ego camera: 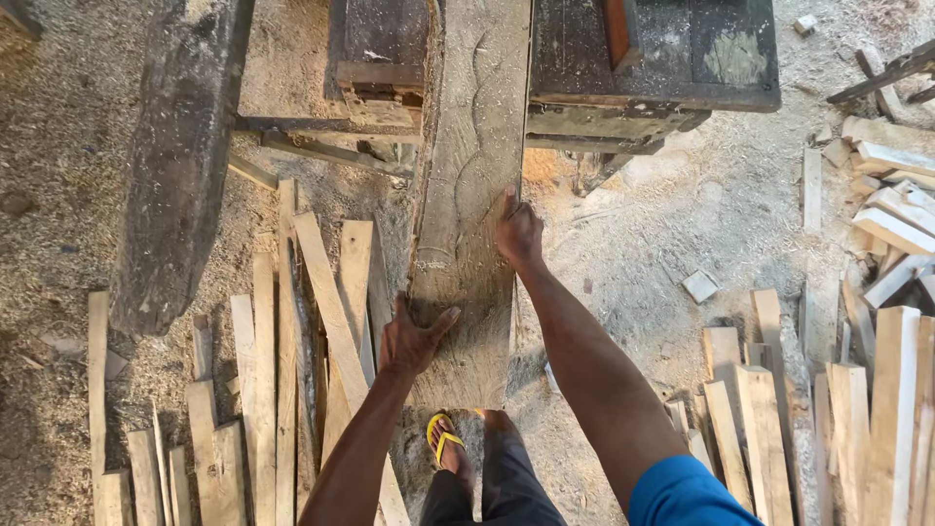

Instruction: The person carries a long wooden plank across the sawdust-covered workshop floor and positions it near a table saw. They then work at the saw table, moving and setting machine parts and clearing sawdust, before lifting the plank again and holding it upright.

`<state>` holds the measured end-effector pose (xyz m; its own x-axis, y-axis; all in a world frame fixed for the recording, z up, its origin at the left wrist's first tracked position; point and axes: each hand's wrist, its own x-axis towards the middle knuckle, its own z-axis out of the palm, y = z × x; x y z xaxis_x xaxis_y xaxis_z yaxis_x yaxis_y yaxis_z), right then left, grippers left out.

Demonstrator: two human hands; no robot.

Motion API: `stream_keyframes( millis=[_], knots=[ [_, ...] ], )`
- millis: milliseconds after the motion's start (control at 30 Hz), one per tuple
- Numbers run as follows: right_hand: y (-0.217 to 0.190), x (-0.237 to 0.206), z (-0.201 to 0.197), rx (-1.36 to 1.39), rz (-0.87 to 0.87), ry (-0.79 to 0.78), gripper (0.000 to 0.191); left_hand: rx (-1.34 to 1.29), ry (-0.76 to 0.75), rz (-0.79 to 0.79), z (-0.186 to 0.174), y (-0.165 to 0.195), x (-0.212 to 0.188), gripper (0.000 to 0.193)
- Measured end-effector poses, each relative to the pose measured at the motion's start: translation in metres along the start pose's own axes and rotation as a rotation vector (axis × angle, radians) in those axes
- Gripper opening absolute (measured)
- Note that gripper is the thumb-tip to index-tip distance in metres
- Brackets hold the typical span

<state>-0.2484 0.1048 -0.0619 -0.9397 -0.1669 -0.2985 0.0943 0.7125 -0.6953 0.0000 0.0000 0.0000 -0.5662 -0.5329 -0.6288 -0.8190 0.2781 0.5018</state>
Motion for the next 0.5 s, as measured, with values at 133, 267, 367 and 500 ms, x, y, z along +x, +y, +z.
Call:
stream_keyframes(
  millis=[133,267,367,500],
  knots=[
    [0.003,-0.018,-0.001,0.005,-0.006,-0.013,0.073,0.064,-0.002,-0.011,0.004,-0.012,-0.013,0.142],
    [0.009,-0.034,-0.006,0.010,0.048,-0.058,0.074,0.091,0.023,0.015,0.012,-0.019,-0.027,0.142],
    [0.013,-0.047,-0.010,-0.031,-0.051,0.041,0.075,0.079,-0.008,-0.016,0.018,-0.026,-0.037,0.143],
    [0.018,-0.061,-0.016,0.021,0.005,-0.033,0.072,0.075,0.048,0.054,0.026,-0.038,-0.047,0.142]
  ],
)
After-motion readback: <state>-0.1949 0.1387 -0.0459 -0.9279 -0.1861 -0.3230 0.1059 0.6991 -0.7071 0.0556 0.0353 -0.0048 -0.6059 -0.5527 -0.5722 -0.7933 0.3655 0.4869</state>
